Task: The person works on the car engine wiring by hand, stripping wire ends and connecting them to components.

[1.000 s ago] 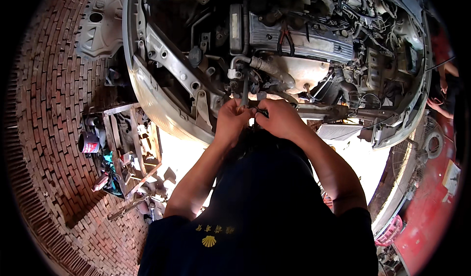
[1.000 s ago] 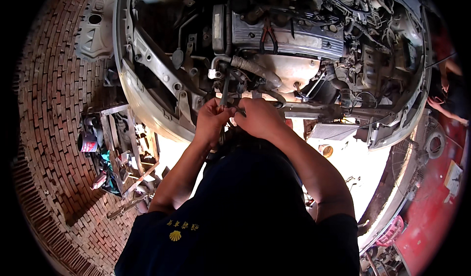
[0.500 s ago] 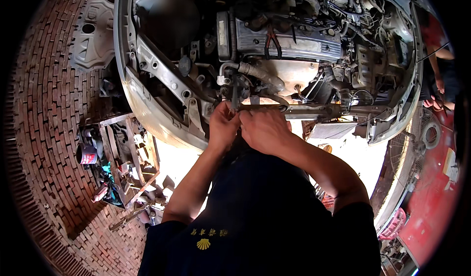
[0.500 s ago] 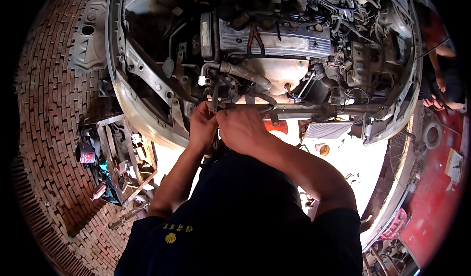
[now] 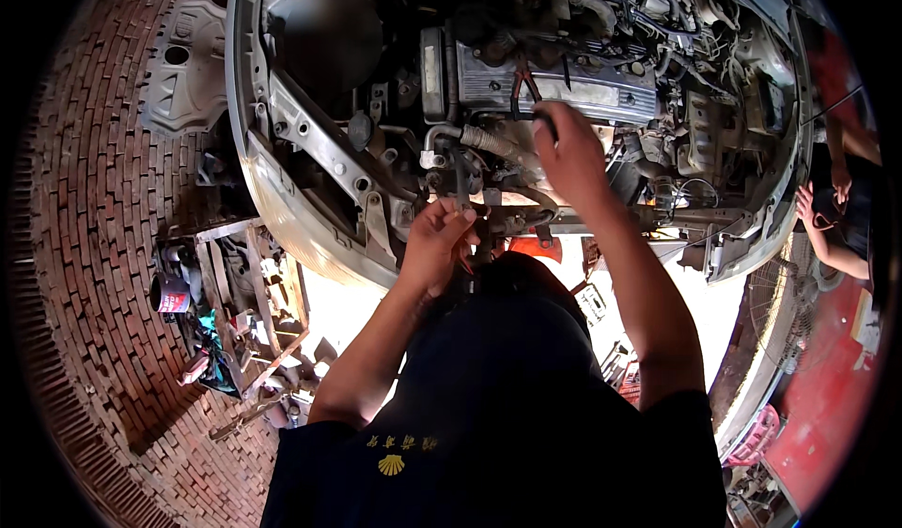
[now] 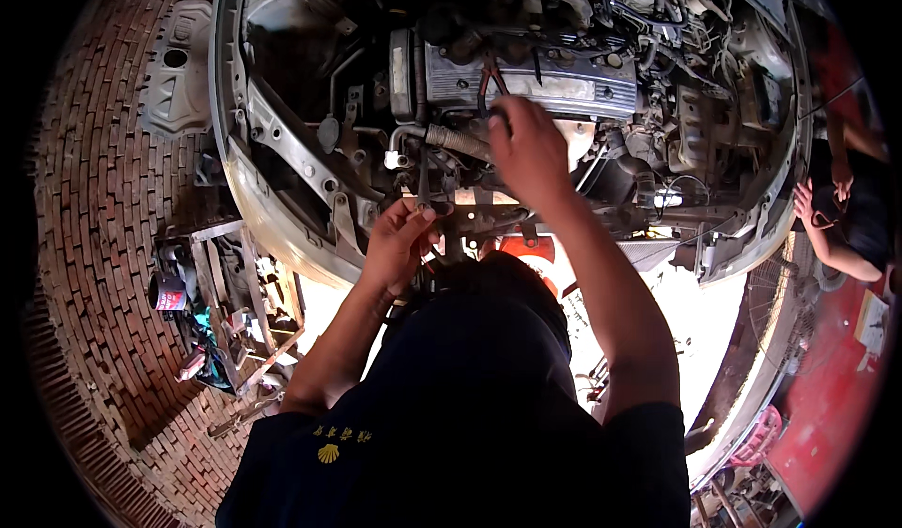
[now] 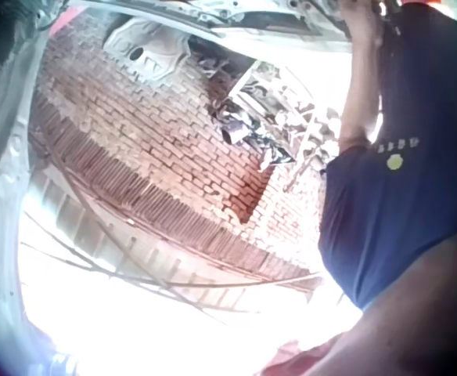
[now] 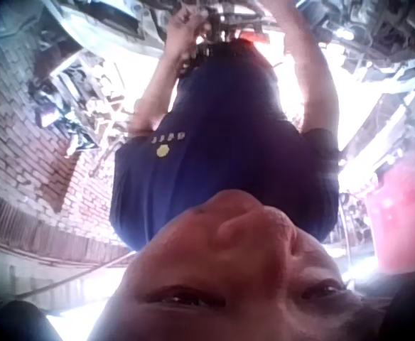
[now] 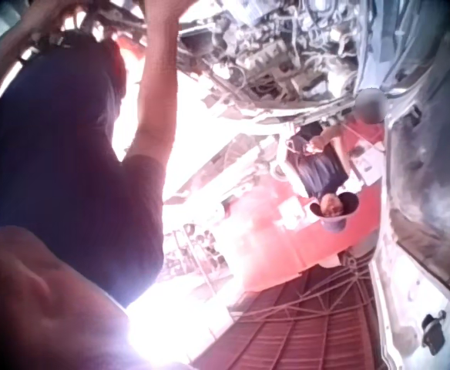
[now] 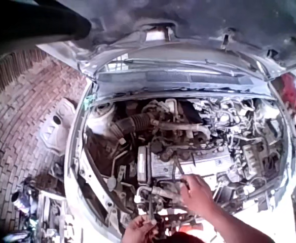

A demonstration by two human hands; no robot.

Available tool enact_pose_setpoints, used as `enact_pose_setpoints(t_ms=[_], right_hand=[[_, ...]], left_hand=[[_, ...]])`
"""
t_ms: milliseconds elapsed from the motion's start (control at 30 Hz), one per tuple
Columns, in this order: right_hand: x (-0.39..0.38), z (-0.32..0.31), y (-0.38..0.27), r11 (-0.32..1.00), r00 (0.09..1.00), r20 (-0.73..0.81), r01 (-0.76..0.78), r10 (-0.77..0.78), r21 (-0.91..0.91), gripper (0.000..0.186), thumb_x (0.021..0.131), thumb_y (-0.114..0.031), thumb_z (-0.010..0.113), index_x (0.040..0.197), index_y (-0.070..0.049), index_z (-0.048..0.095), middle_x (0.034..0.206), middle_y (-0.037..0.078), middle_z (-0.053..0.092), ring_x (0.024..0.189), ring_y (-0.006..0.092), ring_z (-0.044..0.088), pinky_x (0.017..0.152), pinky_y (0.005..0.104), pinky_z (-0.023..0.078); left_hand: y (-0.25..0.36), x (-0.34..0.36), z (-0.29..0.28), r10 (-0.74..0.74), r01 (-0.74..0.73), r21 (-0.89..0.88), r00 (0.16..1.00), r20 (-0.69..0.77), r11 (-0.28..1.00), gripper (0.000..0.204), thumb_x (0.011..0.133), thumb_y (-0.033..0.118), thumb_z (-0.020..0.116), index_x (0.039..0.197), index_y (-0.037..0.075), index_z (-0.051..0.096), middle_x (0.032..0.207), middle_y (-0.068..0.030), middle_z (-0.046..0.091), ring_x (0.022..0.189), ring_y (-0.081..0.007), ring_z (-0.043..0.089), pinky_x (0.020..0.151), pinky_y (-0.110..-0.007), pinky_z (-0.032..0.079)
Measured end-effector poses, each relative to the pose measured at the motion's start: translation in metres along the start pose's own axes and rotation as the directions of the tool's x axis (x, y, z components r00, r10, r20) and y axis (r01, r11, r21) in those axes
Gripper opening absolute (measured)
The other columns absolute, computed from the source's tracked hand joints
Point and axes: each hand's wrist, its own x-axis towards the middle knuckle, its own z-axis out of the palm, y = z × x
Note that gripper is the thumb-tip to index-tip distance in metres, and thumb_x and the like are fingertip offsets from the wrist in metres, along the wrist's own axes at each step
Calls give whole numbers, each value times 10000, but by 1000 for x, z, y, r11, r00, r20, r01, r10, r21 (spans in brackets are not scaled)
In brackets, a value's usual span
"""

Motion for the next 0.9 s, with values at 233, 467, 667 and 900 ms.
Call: enact_pose_setpoints(t_ms=[233, 467, 667, 900], right_hand=[[77, 34, 47, 827, 903, -20, 383, -429, -411, 280, 883, -178, 764, 1161, -155, 747, 1131, 47, 619, 1059, 289, 580, 908, 438, 457], [93, 50, 53, 820, 928, -92, 270, -362, -504, 341, 866, -260, 797, 1163, -130, 691, 1167, 64, 634, 1127, 302, 596, 934, 455, 470], [35, 28, -10, 999, 999, -43, 30, -28, 32, 239, 935, -235, 761, 1080, -56, 697, 930, 94, 689, 837, 224, 655, 781, 356, 531], [-61, 37, -51, 719, 731, 574, -615, 368, 322, 226, 986, -192, 727, 1066, 19, 712, 881, 47, 727, 750, 95, 643, 683, 268, 531]], left_hand=[[-2, -4, 5, -43, 37, -199, 999, -22, 979, 228, 1108, 188, 457, 1126, 5, 592, 1043, -142, 725, 628, -132, 542, 590, -272, 452], [-2, -8, 3, -41, 25, -236, 997, -63, 971, 227, 1111, 281, 491, 1087, 74, 583, 959, -76, 727, 615, -117, 572, 526, -257, 423], [-6, -6, -1, -23, 6, -218, 997, -74, 976, 255, 1109, 306, 518, 1080, 69, 607, 850, -40, 701, 534, -99, 571, 469, -235, 447], [-12, -1, 4, 29, -38, -95, 994, -101, 995, 279, 1114, 307, 513, 1086, 54, 627, 883, -42, 706, 537, -92, 574, 470, -231, 435]])
